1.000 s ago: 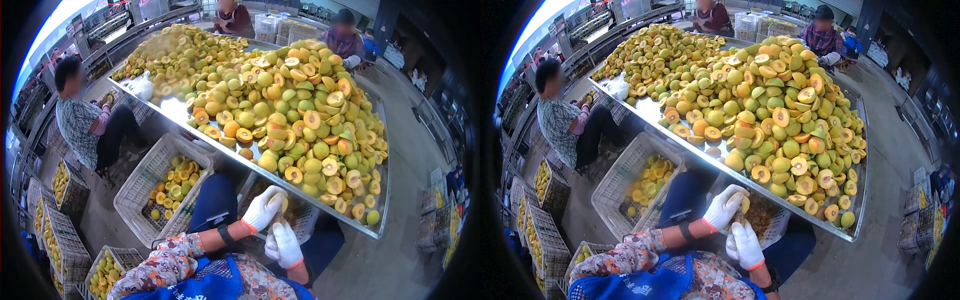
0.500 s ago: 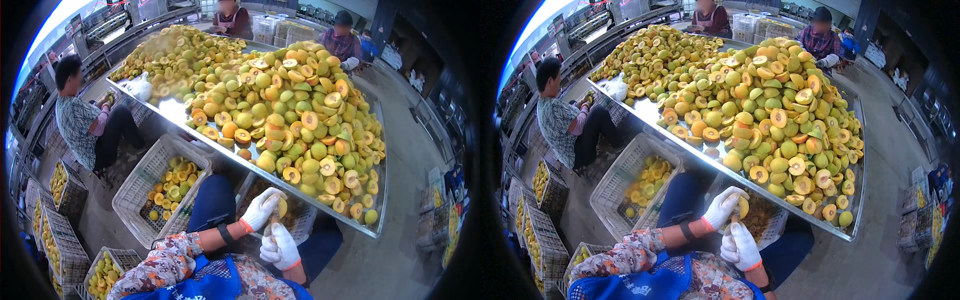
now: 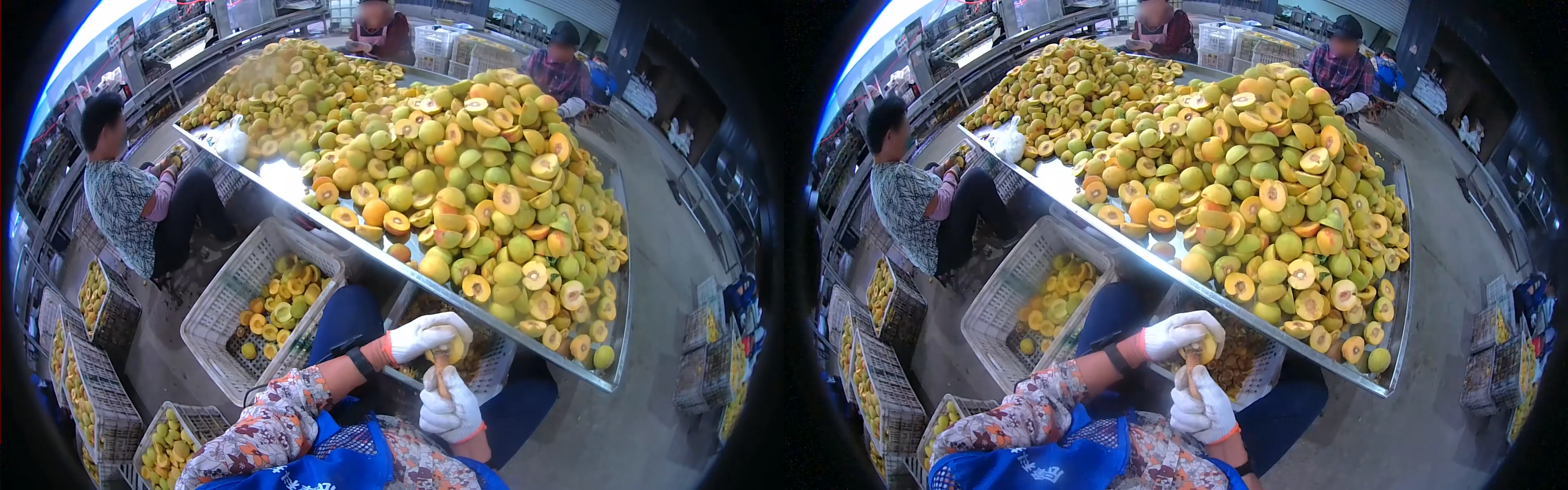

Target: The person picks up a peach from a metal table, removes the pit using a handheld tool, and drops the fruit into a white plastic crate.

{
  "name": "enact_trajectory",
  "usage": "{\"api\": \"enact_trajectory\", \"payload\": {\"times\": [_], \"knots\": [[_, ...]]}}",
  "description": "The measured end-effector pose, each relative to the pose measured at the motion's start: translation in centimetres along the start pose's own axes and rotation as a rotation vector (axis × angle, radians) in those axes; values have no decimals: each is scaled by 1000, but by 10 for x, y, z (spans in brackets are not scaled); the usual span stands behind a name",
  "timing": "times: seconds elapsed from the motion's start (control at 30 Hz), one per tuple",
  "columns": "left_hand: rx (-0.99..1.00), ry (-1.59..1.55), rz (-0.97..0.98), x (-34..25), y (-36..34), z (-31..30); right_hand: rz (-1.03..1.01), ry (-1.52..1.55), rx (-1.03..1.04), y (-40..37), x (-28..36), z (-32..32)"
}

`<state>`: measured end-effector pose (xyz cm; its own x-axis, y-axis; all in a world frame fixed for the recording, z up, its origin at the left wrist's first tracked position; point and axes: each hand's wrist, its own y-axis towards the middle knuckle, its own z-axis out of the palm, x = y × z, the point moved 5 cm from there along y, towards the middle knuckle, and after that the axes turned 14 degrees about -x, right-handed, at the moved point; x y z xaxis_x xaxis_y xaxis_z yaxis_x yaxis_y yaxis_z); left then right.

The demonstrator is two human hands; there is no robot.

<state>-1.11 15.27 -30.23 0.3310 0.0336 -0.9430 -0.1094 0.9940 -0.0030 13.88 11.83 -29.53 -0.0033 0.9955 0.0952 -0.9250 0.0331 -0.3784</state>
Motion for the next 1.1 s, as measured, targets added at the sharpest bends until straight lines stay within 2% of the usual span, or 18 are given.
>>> {"api": "enact_trajectory", "payload": {"times": [0.27,0.37,0.4,0.47,0.5,0.53,0.6,0.63,0.67,0.73,0.8,0.83,0.9,0.93,0.97,1.0,1.07,1.1], "knots": [[230,-69,142,-29,-7,1,52,-95,-2,2,-9,9],[-127,-86,119,-27,-14,0,9,-130,-2,3,-2,16],[-127,-85,119,-26,-16,2,-48,-188,-21,4,2,16],[-419,-574,26,-21,-20,-12,-61,-201,27,4,4,16],[-561,-439,61,-23,-23,-28,-70,-210,72,4,3,16],[-543,-366,137,-32,-30,-47,-69,-209,71,4,4,12],[-822,-23,349,-47,-46,-94,-289,-442,-307,4,21,-14],[-901,0,337,-73,-60,-100,-315,-567,-484,2,23,-26],[-1021,392,445,-93,-75,-118,-313,-566,-480,1,23,-32],[-1157,551,378,-79,-92,-187,-276,-561,-575,-4,23,-51],[-1117,1718,115,-89,-101,-197,-277,-575,-616,-4,23,-57],[-1114,1721,114,-92,-96,-193,-283,-564,-650,-5,23,-57],[-1076,1691,539,-110,-75,-161,-288,-549,-680,-3,24,-61],[-1048,1545,632,-112,-58,-146,-287,-497,-639,0,23,-64],[-910,1516,594,-111,-36,-132,-290,-451,-600,-1,24,-65],[-873,1435,703,-111,-19,-112,-295,-456,-602,0,24,-63],[-720,1383,615,-97,23,-85,-334,-525,-653,0,26,-61],[-681,1415,686,-88,41,-74,-329,-528,-649,-3,25,-58]]}}
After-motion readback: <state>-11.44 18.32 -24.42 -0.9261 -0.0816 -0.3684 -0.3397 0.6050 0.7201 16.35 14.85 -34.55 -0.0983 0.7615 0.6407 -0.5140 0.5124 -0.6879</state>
